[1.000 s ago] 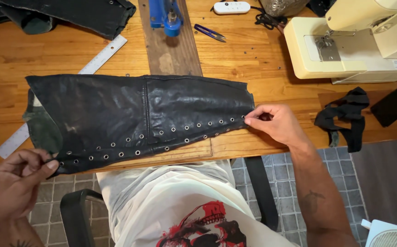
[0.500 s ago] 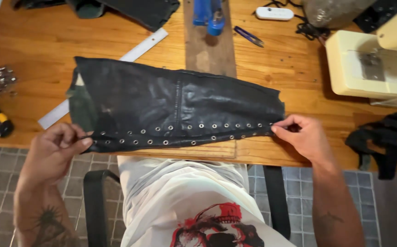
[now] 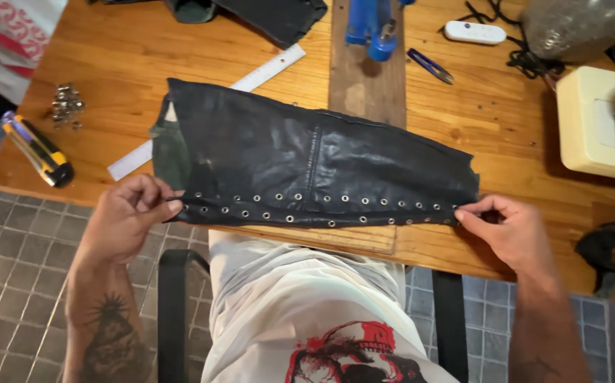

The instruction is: Assembling leather components by aligning pieces and using a manual press to set hardware.

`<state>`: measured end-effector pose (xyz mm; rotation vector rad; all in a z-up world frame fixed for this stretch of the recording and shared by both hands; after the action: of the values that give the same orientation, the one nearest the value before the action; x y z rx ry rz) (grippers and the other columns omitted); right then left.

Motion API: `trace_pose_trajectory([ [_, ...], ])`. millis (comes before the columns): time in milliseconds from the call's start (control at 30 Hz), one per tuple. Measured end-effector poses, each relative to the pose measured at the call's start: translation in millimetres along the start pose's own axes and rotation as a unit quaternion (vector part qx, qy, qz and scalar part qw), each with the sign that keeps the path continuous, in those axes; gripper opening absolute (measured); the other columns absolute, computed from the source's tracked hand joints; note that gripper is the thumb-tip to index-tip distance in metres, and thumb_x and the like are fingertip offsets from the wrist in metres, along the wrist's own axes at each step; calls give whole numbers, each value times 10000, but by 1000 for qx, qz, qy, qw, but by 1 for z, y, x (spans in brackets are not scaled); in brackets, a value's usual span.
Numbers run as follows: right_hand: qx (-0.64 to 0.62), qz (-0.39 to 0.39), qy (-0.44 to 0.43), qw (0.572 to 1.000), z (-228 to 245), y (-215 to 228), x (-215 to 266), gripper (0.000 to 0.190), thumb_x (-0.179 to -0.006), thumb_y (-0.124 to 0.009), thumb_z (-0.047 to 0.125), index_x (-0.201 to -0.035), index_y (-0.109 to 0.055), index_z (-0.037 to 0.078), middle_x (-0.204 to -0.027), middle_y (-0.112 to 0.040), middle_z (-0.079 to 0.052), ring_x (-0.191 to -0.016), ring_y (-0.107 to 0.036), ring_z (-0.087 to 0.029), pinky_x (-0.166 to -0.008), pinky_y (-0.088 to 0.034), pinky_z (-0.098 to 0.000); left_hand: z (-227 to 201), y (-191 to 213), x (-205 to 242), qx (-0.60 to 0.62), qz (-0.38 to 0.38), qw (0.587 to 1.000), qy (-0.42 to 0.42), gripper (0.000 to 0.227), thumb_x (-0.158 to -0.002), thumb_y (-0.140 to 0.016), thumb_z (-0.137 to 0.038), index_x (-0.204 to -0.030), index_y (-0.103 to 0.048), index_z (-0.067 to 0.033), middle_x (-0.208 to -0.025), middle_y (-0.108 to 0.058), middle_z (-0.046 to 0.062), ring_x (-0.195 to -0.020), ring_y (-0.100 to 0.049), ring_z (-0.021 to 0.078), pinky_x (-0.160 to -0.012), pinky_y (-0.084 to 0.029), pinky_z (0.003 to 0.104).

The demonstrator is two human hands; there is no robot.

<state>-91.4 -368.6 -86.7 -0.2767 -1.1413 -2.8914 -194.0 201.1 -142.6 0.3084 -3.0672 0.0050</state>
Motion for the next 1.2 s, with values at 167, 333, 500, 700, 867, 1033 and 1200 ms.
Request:
trace_pose_trajectory([
  [167,69,-4,0,998,-2,1,-1,83,-864,-843,220,-885,-819,143,-871,-780,56,-781,-604,-31,-719,-396,-184,-5,-3,2,3,-6,1000,1,485,-820,-748,101,-734,-346,-156,-900,-583,32,-1096,-733,225,-869,-564,296],
  [333,21,-11,10,1000,-6,0,2,59,-905,-829,134,-896,-793,88,-846,-737,32,-749,-550,-34,-659,-370,-168,-22,-14,11,36,-7,999,21,371,-767,-772,142,-759,-521,-130,-992,-674,47,-1129,-740,210,-927,-601,302],
  [500,17,-4,7,1000,1,-1,3,61,-908,-831,113,-928,-798,66,-915,-761,5,-807,-577,-40,-714,-402,-170,-27,-15,9,56,16,998,21,250,-763,-775,117,-879,-656,-70,-1156,-716,168,-1012,-702,155,-873,-596,278],
  [700,-24,0,40,999,-6,-3,1,57,-900,-825,49,-915,-772,35,-943,-756,-21,-838,-581,-42,-738,-438,-164,-28,-13,7,68,20,995,64,362,-777,-776,71,-1118,-681,-1,-1211,-755,169,-1042,-737,190,-849,-607,275],
  [867,-17,-2,38,999,3,-3,5,56,-907,-822,40,-906,-771,18,-960,-767,-45,-850,-604,-55,-758,-457,-165,-23,-9,6,83,33,995,50,491,-732,-803,88,-1187,-649,-11,-1205,-744,188,-1155,-721,232,-928,-602,293],
  [1033,-34,-4,40,999,1,-4,6,65,-903,-822,54,-915,-765,27,-973,-763,-39,-852,-584,-45,-754,-440,-162,-30,-11,8,68,-5,995,72,606,-598,-850,107,-1168,-665,22,-1191,-750,194,-1138,-726,238,-994,-596,319],
  [1200,-34,-3,22,999,2,-1,10,85,-914,-814,57,-988,-782,30,-869,-715,-28,-758,-519,-57,-650,-379,-171,-45,-16,9,1,16,996,89,538,-665,-839,93,-1176,-714,-15,-1197,-759,127,-1111,-714,193,-948,-593,289],
])
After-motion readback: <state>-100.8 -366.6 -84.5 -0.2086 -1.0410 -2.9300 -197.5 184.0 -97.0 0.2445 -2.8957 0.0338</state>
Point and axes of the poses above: each hand's wrist, its own x-axis away from the middle knuckle, its own y-axis out of the back of the hand, z = x × y, the point moved 3 cm from there along -x, towards the middle knuckle
